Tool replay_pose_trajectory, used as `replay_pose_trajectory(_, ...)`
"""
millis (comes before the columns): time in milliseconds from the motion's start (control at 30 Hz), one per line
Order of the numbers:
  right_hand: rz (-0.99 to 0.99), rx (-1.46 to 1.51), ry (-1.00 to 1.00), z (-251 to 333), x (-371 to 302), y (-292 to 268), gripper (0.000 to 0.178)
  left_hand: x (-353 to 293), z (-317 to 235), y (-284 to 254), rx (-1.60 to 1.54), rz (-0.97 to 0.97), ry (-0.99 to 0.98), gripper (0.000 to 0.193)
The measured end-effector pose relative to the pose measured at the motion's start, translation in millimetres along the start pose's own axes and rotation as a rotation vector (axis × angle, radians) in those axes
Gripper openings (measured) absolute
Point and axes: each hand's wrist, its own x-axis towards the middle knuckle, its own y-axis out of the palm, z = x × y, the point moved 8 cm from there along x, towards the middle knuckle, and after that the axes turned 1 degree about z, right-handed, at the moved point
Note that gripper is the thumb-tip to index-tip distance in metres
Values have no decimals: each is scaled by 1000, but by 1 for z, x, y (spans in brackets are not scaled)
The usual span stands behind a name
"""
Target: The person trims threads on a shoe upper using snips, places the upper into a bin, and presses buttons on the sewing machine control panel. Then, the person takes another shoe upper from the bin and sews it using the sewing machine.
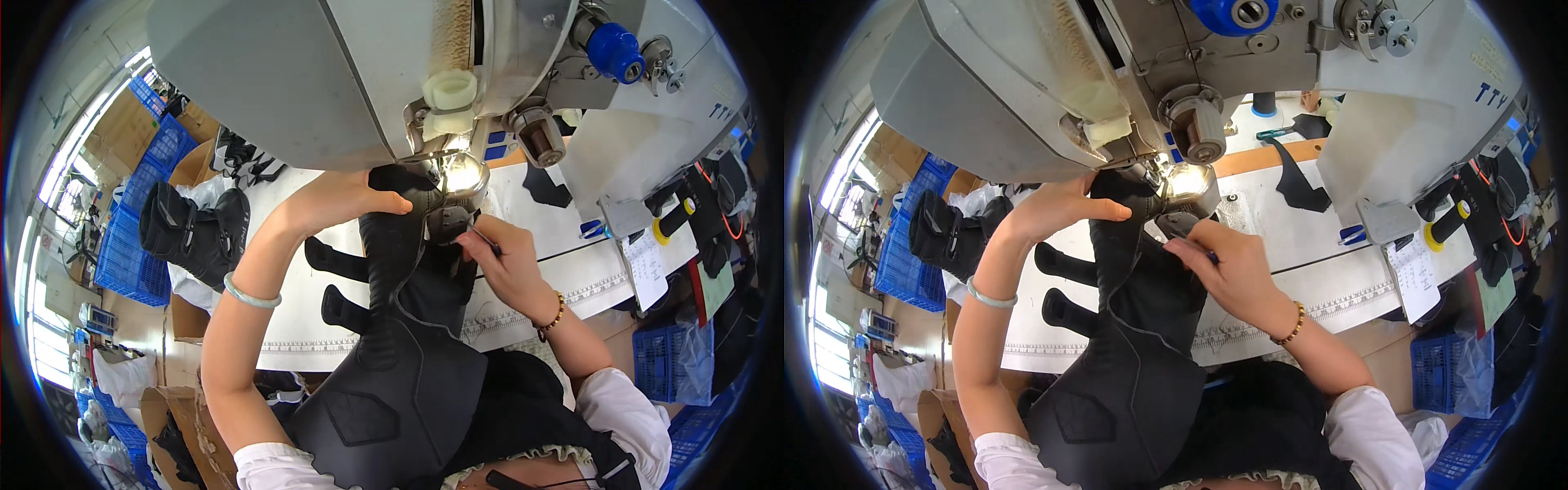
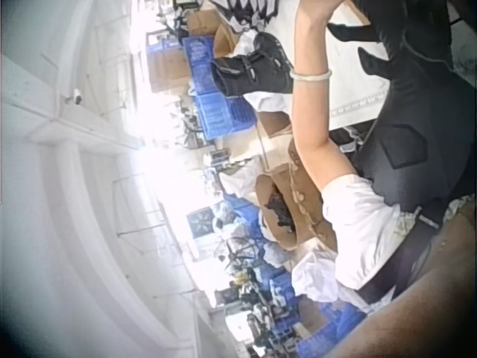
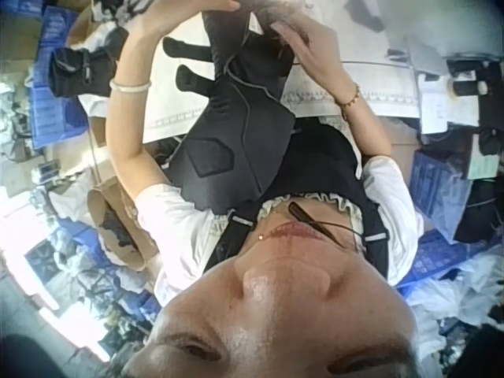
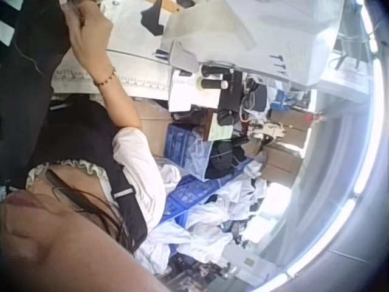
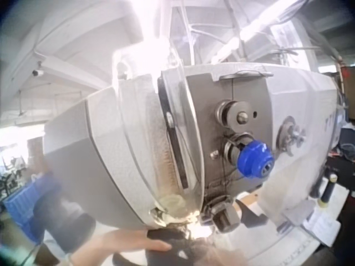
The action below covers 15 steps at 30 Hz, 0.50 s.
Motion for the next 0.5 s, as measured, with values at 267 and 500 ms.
replay_pose_trajectory(267,-197,-197,-197,8,-4,-28,22,13,5,5,-83,-4,-90,51)
replay_pose_trajectory(500,-160,-437,-607,20,6,-6,56,26,43,14,-402,91,-317,29)
